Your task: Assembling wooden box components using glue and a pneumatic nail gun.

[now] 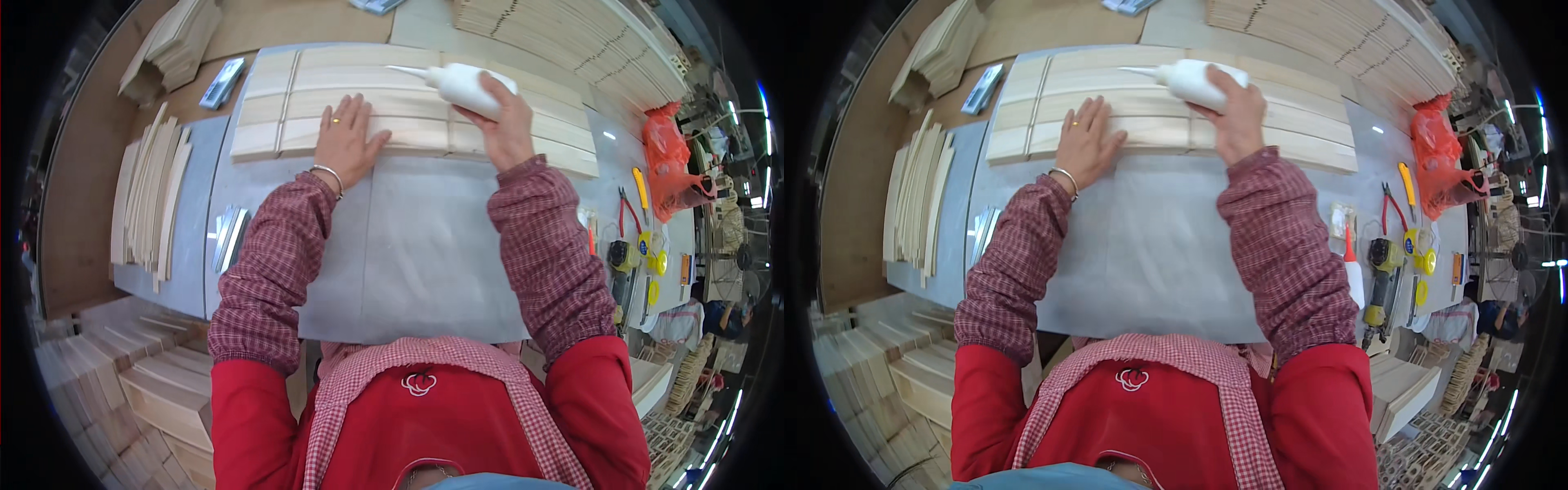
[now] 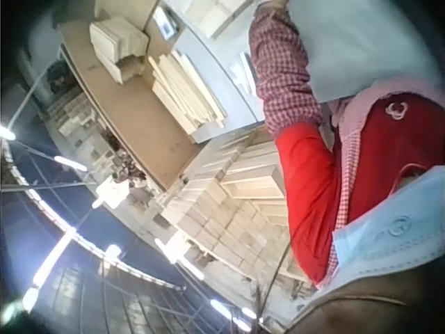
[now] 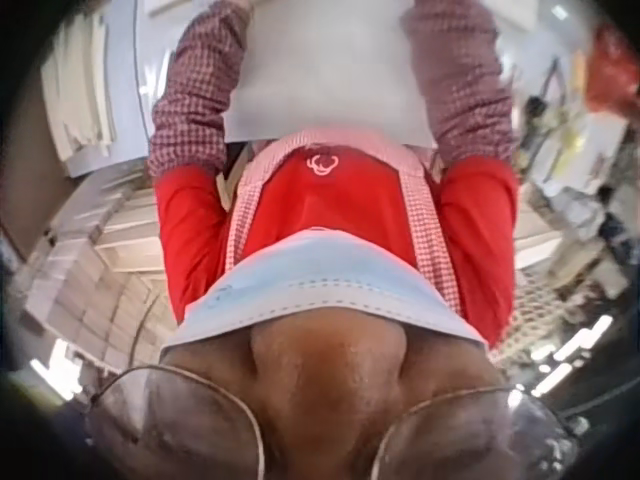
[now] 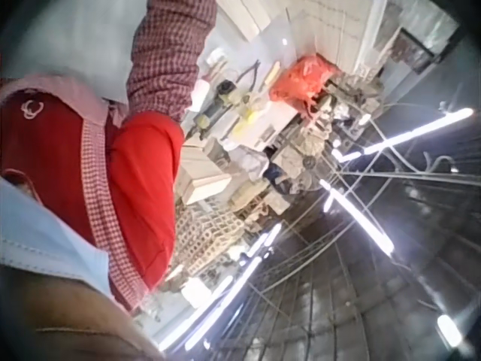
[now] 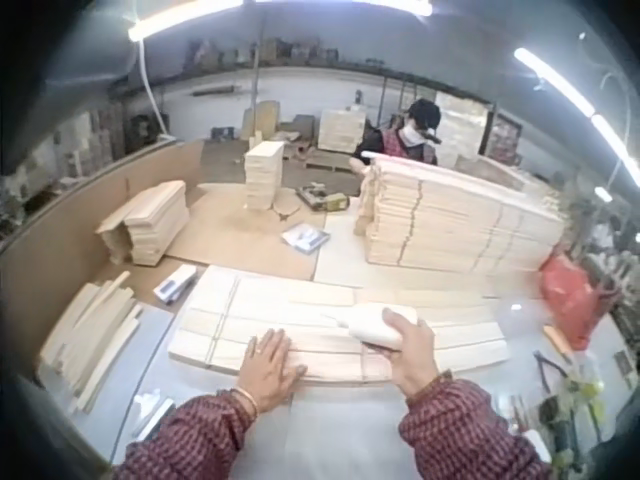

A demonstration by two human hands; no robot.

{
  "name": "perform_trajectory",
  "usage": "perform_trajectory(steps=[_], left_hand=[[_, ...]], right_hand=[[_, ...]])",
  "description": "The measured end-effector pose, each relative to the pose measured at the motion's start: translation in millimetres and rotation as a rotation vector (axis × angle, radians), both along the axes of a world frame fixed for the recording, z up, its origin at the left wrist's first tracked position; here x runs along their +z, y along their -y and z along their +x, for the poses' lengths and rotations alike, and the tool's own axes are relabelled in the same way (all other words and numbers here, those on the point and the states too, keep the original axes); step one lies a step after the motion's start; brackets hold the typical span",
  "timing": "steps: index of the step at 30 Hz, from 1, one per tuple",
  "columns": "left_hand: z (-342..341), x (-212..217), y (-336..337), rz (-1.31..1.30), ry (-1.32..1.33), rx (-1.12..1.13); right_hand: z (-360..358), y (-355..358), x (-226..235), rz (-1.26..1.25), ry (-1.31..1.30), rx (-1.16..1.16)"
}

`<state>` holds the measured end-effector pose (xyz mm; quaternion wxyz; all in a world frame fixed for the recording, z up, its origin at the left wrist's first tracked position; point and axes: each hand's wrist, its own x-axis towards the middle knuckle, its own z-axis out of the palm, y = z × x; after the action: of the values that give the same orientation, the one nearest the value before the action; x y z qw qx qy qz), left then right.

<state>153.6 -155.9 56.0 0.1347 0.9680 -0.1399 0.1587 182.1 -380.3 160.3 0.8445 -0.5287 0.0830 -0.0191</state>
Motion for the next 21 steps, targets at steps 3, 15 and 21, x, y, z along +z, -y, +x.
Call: perform_trajectory(steps=[3,15,21], left_hand=[[41.4,4.8,6.2,-0.057,0.005,0.021],[101.2,1.6,40.2,0.159,-0.214,0.212],[100.2,3.0,38.1,0.144,-0.211,0.214]], right_hand=[[27.4,44.0,-7.9,-0.052,0.012,-0.077],[115.1,59.2,-41.4,-0.416,0.02,-0.254],[125.0,47.2,-51.3,-0.664,0.08,-0.281]])
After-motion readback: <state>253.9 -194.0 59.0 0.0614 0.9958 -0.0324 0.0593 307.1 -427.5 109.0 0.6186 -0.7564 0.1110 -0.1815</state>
